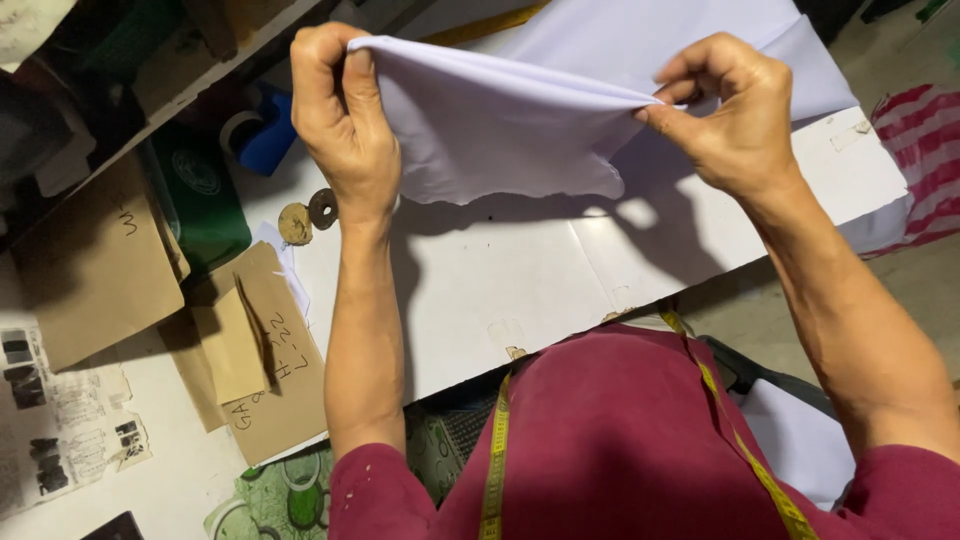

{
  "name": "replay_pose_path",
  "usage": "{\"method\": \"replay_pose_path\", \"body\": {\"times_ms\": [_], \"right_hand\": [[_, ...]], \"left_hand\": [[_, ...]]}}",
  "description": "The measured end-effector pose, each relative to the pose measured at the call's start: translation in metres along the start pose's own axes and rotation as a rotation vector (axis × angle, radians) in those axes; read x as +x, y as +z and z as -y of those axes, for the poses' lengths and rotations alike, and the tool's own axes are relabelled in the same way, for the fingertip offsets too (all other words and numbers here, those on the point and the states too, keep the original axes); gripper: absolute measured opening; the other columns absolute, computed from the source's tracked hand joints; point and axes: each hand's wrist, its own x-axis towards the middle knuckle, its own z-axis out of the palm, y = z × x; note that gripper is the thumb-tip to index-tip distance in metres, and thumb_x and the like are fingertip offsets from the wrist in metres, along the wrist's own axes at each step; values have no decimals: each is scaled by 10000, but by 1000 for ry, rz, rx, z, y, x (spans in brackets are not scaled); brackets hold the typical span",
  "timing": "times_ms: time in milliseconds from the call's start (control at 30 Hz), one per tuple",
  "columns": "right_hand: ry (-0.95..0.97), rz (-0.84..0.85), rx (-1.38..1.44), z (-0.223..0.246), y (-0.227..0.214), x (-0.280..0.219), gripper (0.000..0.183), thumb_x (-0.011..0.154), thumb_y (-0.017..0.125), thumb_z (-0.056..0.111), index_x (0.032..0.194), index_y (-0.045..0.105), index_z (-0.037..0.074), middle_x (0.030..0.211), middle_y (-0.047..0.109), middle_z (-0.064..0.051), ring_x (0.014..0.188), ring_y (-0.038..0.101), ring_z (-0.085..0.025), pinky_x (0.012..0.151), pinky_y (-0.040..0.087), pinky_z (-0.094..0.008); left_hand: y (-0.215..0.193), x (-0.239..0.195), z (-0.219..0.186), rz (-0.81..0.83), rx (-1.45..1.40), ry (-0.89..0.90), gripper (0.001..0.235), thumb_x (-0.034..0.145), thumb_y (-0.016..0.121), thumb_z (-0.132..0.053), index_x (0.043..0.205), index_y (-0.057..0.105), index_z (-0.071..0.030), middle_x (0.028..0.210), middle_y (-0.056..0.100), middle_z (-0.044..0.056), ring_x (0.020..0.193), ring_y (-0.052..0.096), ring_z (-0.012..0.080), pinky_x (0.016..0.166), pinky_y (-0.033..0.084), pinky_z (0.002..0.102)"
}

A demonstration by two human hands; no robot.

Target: Smoothing, folding, and aligning a large piece of white fabric on a work table before placing a cardboard pattern on it.

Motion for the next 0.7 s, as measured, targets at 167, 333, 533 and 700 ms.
{"method": "replay_pose_path", "body": {"times_ms": [167,333,533,700], "right_hand": [[-223,7,-280,5,2,-12,74,990,855,-103,1045,813,-79,923,737,-176,785,640,-228,665,472,-329],[-406,-69,-364,-9,16,-38,86,1003,854,-18,979,794,-74,886,739,-194,784,668,-285,684,536,-394],[-395,-144,-347,15,37,-74,93,988,783,-7,936,745,-74,849,702,-189,744,616,-306,708,473,-426],[-308,-237,-218,8,44,-97,48,968,807,14,929,782,6,852,693,-134,784,645,-335,767,530,-425]], "left_hand": [[14,-15,10,-105,79,63,219,1116,402,-186,1045,523,-18,941,491,86,853,490,232,793,423,357],[33,-15,11,-278,224,97,267,1116,391,-231,993,520,-32,919,496,91,846,498,244,770,443,370],[83,11,52,-251,38,274,203,979,483,-54,1055,667,-89,995,642,71,923,611,292,884,474,408],[118,-7,40,-65,-37,257,180,989,514,-87,1067,676,-92,1001,650,86,928,612,314,869,472,428]]}}
